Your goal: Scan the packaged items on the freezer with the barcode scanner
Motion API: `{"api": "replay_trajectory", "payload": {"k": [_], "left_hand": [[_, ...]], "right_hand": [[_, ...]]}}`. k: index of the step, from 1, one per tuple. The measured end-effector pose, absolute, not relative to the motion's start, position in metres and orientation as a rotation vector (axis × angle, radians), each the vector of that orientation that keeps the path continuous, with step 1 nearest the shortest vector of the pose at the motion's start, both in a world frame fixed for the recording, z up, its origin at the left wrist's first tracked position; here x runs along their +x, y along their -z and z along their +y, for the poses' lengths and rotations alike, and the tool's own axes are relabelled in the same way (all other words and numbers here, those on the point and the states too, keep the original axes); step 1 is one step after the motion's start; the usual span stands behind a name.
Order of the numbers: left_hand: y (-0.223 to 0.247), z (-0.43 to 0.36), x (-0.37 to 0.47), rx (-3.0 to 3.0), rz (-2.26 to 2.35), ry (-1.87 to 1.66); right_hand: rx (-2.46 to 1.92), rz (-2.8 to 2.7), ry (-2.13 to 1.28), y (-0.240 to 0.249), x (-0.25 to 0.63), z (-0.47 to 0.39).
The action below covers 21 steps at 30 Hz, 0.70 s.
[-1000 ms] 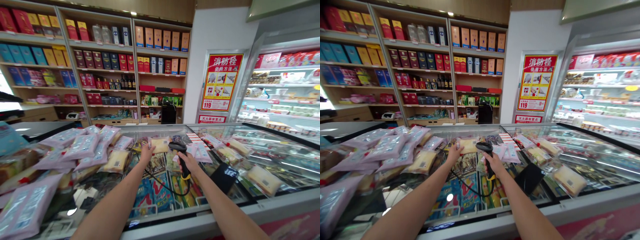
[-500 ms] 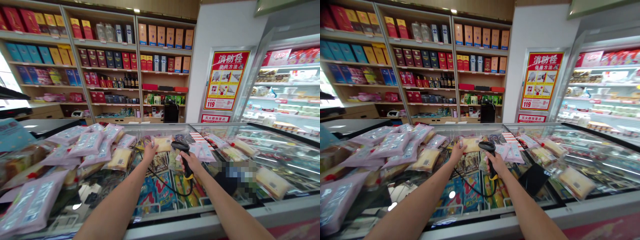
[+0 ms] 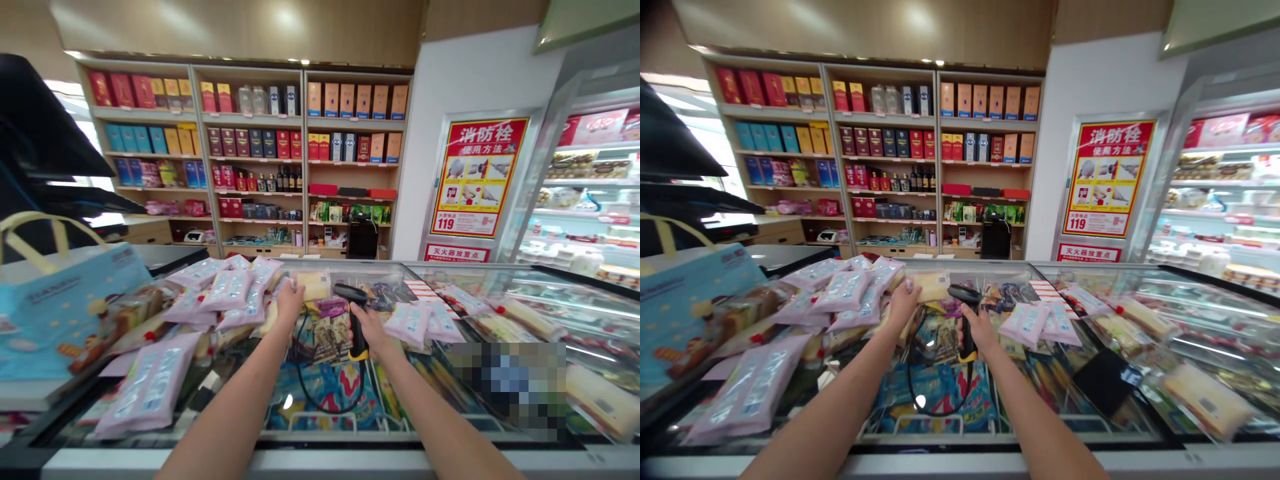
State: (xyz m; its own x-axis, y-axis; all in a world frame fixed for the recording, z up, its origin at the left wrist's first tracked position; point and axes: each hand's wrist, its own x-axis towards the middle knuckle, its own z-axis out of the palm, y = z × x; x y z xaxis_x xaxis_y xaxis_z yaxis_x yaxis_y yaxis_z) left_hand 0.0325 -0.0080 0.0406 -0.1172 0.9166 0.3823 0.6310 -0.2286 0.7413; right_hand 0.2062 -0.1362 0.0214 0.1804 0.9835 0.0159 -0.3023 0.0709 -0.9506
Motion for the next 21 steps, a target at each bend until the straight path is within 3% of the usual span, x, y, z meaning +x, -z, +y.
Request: {"api": "replay_trajectory", "payload": {"k": [9, 12, 18, 21], "left_hand": [[-0.066, -0.021, -0.06, 1.9, 2.146, -1.197], [-0.065, -0.029, -0.064, 2.03, 2.292, -1.293], [-0.067, -0.039, -0.05, 2.329, 2.335, -0.998], [-0.067, -0.038, -0.032, 2.365, 2.282, -1.077]], "right_hand": [[-0.978, -0.979, -1.317, -0.027, 0.118, -0.115], [-0.995, -1.045, -1.336, -0.024, 0.109, -0.112], [-0.981, -1.005, -1.328, -0.021, 0.117, -0.109], [-0.995, -0.981, -1.305, -0.023, 0.132, -0.108]]}}
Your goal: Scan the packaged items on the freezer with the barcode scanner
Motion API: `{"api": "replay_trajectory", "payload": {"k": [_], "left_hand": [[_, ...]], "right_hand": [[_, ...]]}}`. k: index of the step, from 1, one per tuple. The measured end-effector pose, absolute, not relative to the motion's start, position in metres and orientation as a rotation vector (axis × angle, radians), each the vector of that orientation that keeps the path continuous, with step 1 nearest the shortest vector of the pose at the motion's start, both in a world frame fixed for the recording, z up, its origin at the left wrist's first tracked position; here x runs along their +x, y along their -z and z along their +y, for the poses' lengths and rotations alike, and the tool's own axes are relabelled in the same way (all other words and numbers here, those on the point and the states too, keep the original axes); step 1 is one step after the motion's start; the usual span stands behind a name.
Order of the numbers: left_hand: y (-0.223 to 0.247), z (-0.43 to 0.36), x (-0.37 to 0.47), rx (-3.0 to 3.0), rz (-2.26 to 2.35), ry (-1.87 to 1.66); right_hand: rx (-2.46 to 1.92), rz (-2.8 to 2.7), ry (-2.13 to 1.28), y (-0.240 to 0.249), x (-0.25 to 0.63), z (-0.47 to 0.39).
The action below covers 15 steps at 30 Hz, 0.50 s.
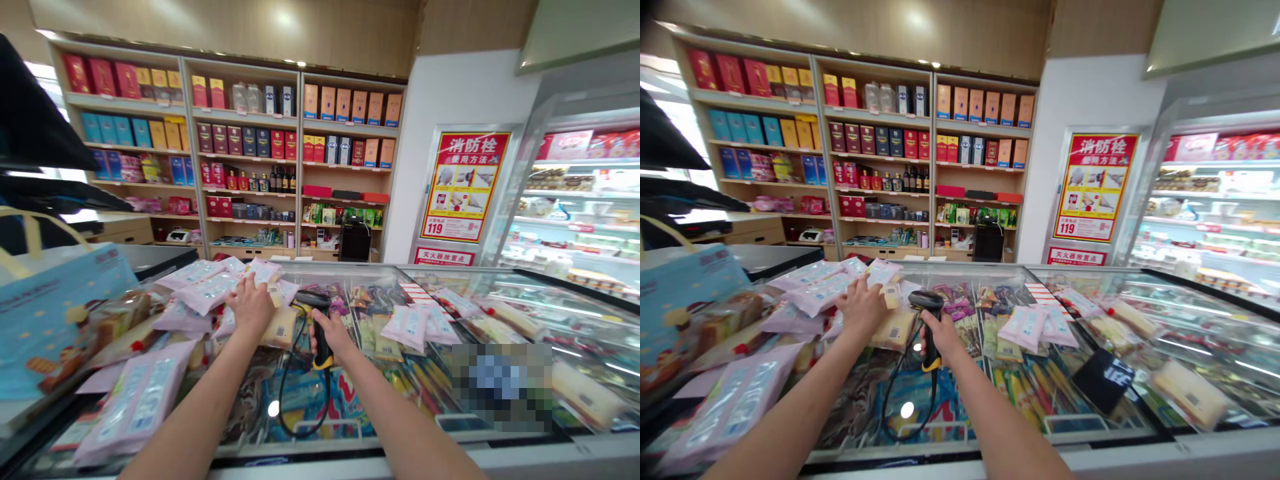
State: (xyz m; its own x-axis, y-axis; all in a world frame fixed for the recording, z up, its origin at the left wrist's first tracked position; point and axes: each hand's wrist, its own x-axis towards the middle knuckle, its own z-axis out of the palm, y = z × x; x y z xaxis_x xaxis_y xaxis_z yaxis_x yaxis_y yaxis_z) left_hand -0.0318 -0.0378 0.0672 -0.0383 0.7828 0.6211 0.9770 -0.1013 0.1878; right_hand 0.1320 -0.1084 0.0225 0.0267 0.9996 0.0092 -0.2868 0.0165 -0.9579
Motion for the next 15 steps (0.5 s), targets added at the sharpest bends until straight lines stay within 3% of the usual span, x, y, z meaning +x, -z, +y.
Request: {"api": "replay_trajectory", "payload": {"k": [10, 15], "left_hand": [[-0.03, -0.047, 0.137, -2.939, -1.787, 0.93], [-0.014, -0.061, 0.216, -3.066, -1.776, 0.887]], "right_hand": [[-1.116, -0.896, -1.046, -0.026, 0.245, -0.138], [-1.124, -0.85, -0.908, -0.018, 0.308, -0.158]]}}
